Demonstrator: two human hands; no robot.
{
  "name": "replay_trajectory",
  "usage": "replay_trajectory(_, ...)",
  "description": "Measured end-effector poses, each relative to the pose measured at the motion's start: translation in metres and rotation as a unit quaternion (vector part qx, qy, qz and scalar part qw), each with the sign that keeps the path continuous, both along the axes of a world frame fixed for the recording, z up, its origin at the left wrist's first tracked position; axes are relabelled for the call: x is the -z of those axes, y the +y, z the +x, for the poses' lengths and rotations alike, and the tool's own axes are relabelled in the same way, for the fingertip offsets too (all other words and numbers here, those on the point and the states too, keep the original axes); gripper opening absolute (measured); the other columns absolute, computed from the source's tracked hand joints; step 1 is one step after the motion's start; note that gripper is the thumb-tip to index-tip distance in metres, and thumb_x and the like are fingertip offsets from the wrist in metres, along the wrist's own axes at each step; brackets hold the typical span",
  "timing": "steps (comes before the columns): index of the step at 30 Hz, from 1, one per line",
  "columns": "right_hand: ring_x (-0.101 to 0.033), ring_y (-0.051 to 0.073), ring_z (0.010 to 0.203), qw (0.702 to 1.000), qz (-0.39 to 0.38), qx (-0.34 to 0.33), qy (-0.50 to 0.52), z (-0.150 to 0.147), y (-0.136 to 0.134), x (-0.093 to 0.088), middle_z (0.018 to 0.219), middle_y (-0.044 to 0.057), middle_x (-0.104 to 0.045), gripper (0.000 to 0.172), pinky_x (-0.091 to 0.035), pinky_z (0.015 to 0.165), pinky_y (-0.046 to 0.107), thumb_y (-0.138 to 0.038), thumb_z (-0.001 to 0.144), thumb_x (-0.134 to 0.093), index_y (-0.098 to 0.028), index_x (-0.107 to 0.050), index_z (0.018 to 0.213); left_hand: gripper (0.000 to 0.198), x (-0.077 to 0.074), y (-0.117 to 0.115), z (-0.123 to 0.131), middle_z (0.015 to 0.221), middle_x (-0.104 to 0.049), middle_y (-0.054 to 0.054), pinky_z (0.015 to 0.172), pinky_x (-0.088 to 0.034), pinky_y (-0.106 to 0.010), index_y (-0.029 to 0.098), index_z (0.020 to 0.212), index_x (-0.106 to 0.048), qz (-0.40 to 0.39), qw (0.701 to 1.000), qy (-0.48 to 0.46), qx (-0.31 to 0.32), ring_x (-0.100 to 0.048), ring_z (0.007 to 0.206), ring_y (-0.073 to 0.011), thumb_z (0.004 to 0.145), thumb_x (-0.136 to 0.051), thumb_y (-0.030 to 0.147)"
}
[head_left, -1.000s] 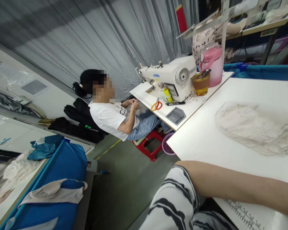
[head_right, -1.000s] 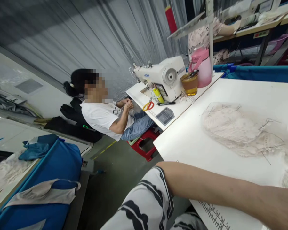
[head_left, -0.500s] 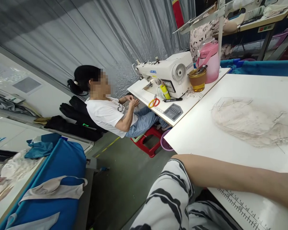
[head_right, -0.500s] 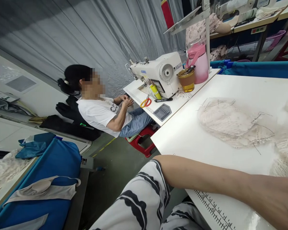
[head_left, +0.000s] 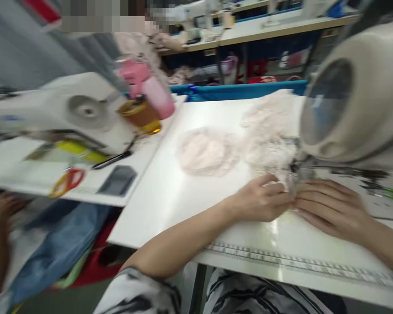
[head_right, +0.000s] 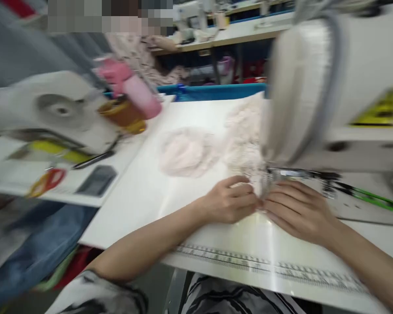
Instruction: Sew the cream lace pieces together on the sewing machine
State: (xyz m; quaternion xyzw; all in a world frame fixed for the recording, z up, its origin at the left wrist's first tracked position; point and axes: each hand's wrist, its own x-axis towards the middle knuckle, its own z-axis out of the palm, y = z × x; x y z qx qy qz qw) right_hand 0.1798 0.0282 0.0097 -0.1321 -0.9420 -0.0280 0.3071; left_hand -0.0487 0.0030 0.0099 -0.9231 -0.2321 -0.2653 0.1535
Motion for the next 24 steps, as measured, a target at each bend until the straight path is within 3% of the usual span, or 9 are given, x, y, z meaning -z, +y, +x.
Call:
replay_trajectory(2,-0.060,0.019,0.097,0.999,-0.011,-0.003,-0.031,-0.001,0.005,0.001,0.096,0.001,-0.069,0.013,-0.048,0.095,0.039,-0.017,0.085,-0.060,-0.018,-0.062,0.098,0.016,0.001,0.003,0.003,0.074,-0.065,0.003,0.082,-0.049,-0.030,0.015,0.076,-0.062,0.007,0.999,-0.041,-0.001,-0.059,0.073,-0.0113,0.090,-0.054,0.015)
replay_trajectory(5,-0.059,0.015,0.097,1.000,-0.025,0.002,-0.019,-0.004,0.012,0.004,0.095,-0.001,-0.068,0.010,-0.049,0.095,0.035,-0.017,0.085,-0.061,-0.018,-0.062,0.094,0.012,-0.002,0.003,0.006,0.073,-0.065,0.003,0.081,-0.050,-0.030,0.015,0.073,-0.060,0.009,0.999,-0.036,0.005,-0.059,0.072,-0.0119,0.084,-0.061,0.011)
replay_trajectory(12,-0.058,0.014,0.095,0.999,-0.044,0.002,0.015,-0.003,0.011,0.008,0.090,-0.002,-0.067,0.007,-0.050,0.088,0.033,-0.026,0.088,-0.059,-0.020,-0.061,0.092,0.012,-0.006,0.004,0.007,0.073,-0.065,0.001,0.080,-0.052,-0.032,0.015,0.071,-0.060,0.017,1.000,-0.012,0.010,-0.059,0.073,-0.0129,0.081,-0.064,0.009)
replay_trajectory(24,-0.059,0.010,0.087,0.999,-0.025,-0.034,0.014,-0.006,0.012,0.009,0.086,-0.003,-0.066,0.010,-0.049,0.082,0.027,-0.012,0.088,-0.054,-0.018,-0.061,0.086,0.009,-0.007,0.003,0.008,0.075,-0.066,-0.001,0.075,-0.055,-0.033,0.016,0.076,-0.061,0.006,1.000,-0.001,0.021,-0.061,0.074,-0.0149,0.081,-0.063,0.009)
